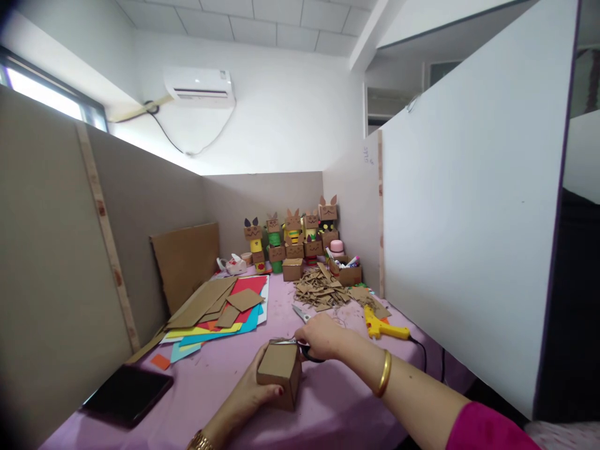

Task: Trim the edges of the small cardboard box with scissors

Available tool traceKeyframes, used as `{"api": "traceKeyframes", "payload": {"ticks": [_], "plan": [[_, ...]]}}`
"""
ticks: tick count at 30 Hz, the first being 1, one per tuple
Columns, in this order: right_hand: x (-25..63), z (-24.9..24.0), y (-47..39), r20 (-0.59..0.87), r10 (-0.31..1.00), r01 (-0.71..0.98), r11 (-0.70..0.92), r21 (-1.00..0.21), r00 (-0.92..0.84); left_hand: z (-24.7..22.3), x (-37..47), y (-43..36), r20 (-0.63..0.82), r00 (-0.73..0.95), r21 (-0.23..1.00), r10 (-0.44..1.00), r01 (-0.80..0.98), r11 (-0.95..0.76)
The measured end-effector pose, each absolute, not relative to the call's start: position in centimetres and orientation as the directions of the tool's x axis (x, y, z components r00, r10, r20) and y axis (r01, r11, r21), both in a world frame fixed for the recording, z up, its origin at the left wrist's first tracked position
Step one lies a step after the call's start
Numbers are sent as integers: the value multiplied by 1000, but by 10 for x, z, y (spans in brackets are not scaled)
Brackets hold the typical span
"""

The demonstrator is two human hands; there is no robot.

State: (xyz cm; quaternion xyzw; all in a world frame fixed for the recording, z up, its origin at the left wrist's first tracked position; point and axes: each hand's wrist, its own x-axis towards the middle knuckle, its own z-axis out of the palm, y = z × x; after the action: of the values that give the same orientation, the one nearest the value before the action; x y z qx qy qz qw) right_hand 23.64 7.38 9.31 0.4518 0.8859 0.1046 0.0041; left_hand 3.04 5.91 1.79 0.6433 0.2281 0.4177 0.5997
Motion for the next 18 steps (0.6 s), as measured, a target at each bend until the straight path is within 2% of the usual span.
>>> {"api": "traceKeyframes", "payload": {"ticks": [8,18], "plan": [[233,95,74,74,785,777,588,226,-615,14,31,61,276,504,959,818,-202,-199],[238,86,81,80,776,768,595,234,-626,17,30,59,221,487,973,845,-164,-160]]}}
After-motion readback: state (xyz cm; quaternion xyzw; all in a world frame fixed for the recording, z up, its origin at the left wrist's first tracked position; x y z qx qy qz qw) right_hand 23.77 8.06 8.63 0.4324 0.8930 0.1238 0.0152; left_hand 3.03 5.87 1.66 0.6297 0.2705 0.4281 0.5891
